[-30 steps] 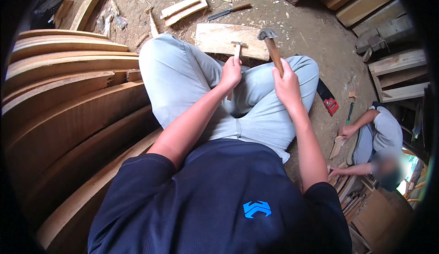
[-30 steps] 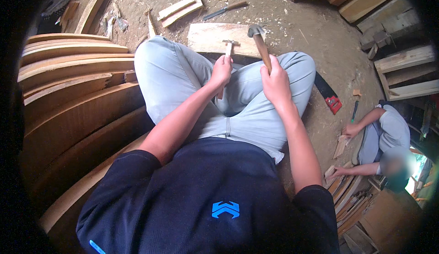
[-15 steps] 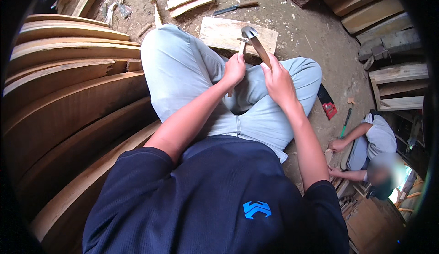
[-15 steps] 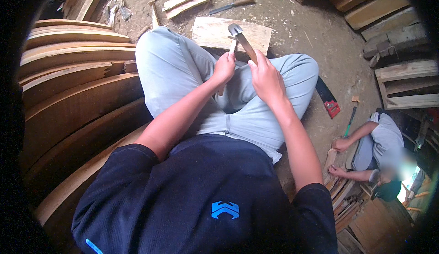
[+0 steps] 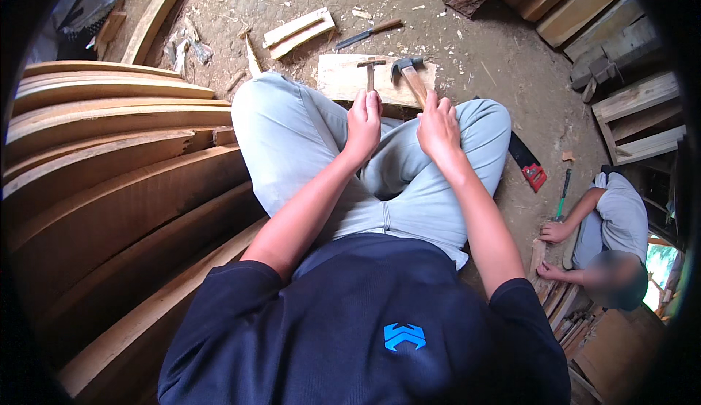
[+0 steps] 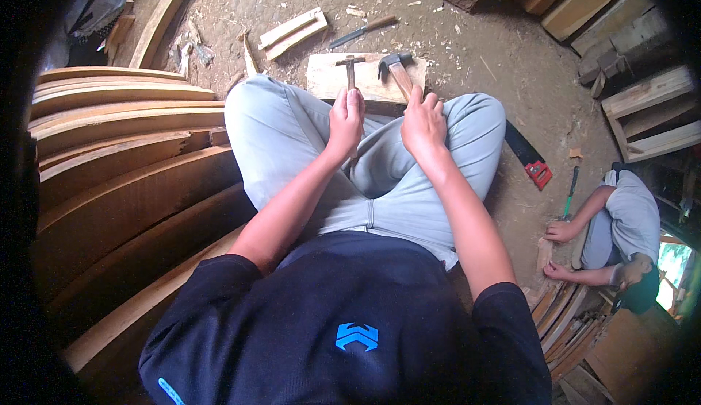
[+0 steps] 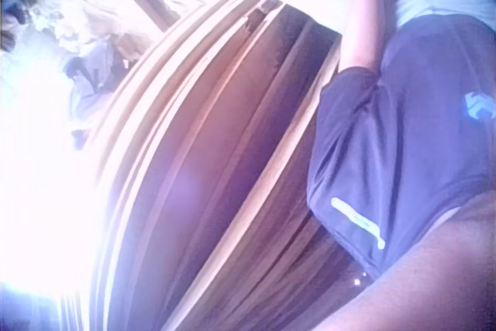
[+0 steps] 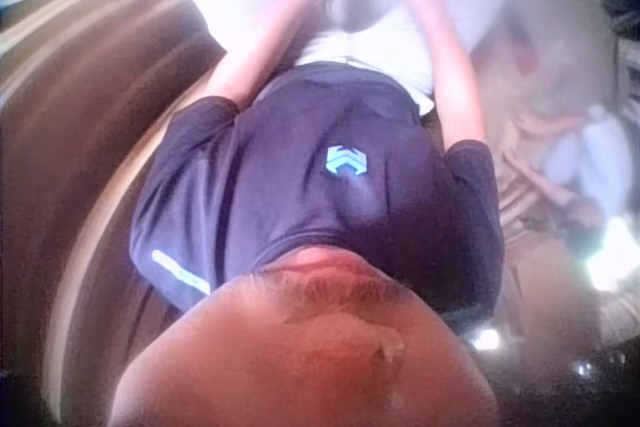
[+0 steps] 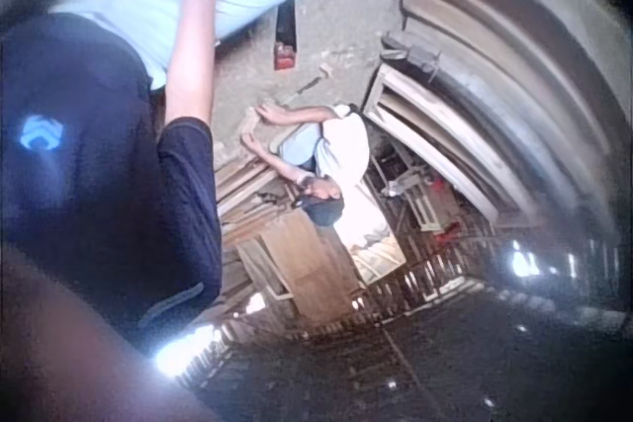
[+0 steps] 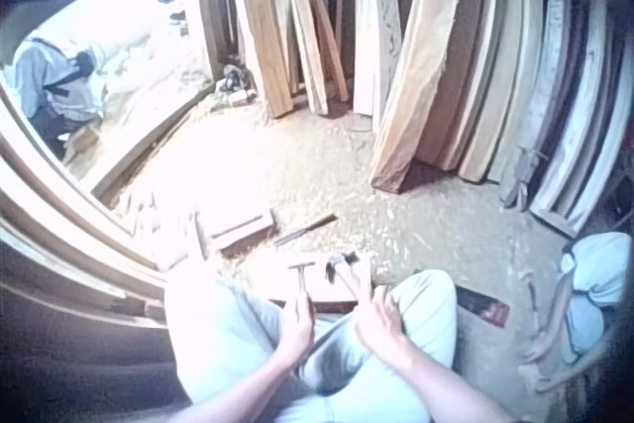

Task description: The person sits on the ground and assembles small wooden pieces using a hammer and a knife. They repeatedly insert nails into the wood and strike them with the hammer, then use the knife to trim or adjust the pieces.

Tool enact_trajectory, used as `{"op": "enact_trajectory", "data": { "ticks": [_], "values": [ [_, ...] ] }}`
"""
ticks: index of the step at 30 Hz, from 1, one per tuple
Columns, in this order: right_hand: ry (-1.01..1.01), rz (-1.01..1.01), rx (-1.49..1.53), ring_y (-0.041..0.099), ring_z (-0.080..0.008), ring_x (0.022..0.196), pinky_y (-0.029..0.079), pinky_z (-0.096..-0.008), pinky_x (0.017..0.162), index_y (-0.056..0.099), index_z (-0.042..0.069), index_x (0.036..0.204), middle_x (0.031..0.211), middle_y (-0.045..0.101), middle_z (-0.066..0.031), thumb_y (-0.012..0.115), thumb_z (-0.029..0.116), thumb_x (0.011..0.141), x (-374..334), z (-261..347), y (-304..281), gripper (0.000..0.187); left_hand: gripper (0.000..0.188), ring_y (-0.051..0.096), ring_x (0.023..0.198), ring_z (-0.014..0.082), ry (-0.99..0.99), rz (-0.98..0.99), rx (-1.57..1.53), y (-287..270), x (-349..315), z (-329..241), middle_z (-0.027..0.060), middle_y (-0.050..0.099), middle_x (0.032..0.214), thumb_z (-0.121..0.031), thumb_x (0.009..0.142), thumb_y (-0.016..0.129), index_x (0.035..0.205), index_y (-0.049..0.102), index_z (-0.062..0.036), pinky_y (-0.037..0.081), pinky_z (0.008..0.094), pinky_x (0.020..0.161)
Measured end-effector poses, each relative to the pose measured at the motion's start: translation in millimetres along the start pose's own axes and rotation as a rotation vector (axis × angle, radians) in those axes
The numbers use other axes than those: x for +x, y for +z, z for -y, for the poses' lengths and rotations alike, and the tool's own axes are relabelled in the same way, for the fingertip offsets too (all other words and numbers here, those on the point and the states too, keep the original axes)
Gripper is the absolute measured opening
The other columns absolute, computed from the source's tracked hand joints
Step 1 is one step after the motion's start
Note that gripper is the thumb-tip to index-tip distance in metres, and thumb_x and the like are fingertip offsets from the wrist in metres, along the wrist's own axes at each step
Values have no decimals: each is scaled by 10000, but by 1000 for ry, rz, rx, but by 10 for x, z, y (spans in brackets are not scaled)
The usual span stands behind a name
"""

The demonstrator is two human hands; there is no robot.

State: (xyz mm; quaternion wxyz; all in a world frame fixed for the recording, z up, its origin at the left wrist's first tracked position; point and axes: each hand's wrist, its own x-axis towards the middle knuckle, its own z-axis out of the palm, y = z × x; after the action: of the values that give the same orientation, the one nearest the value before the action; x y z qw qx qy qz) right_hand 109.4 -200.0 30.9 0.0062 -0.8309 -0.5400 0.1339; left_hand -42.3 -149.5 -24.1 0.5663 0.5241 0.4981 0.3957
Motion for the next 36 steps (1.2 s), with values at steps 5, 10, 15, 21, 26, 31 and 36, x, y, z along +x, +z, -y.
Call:
{"op": "enact_trajectory", "data": {
  "ticks": [5, 10, 15, 21, 26, 31, 36],
  "values": [
    [-304, -345, 467, 646, -372, 963, 538, -456, 819, 562, 27, 1212, 1078, 616, -205, 752, 250, 865, -1, 303, -606, 453, 252, 571, 603, 289, 183, -22, 105, 48, -121, -171, 156, 582, 694, -200, 1078, 446, 953, 522, 4, 442, 406, 579],
    [-431, -414, 603, 673, -341, 833, 560, -402, 721, 646, 30, 983, 926, 665, -144, 712, 218, 887, 1, 396, -579, 221, 204, 585, 640, 415, 241, 18, 210, 97, -203, -250, 229, 599, 738, -168, 1064, 448, 1006, 525, 12, 451, 461, 592],
    [-460, -526, 392, 671, -360, 896, 550, -433, 769, 632, 4, 1112, 972, 668, -178, 605, 94, 933, -13, 397, -438, 202, 167, 612, 702, 457, 305, 24, 219, 140, -254, -238, 261, 612, 781, -147, 1054, 466, 1027, 523, 8, 454, 500, 602],
    [-370, -549, 415, 669, -384, 929, 546, -456, 810, 632, -11, 1128, 1002, 673, -210, 575, 60, 946, -54, 459, -350, 203, 142, 627, 779, 476, 266, 6, 352, 134, -287, -150, 270, 639, 850, -140, 1033, 503, 1095, 531, -15, 473, 521, 647],
    [-247, -449, 666, 705, -333, 815, 562, -402, 711, 662, -13, 1085, 930, 706, -206, 558, 37, 974, -15, 377, -341, 160, 274, 661, 796, 425, 337, 74, 230, 115, -285, -220, 240, 656, 896, -143, 1015, 544, 1267, 514, -40, 503, 483, 676],
    [-103, -225, 921, 701, -232, 692, 547, -367, 625, 681, 12, 1081, 813, 713, -163, 561, 95, 1000, 7, 121, -222, 167, 528, 689, 846, 382, 234, 174, 210, 91, -319, -387, 232, 671, 964, -121, 981, 609, 1467, 402, -108, 530, 450, 731],
    [-157, -203, 885, 685, -188, 689, 541, -332, 623, 672, -4, 1112, 814, 710, -131, 549, 100, 1010, -34, -13, -248, 189, 535, 648, 1179, 339, 355, 261, 166, 120, -293, -346, 204, 610, 1344, -64, 991, 577, 1505, 441, -129, 537, 389, 925]
  ]
}}
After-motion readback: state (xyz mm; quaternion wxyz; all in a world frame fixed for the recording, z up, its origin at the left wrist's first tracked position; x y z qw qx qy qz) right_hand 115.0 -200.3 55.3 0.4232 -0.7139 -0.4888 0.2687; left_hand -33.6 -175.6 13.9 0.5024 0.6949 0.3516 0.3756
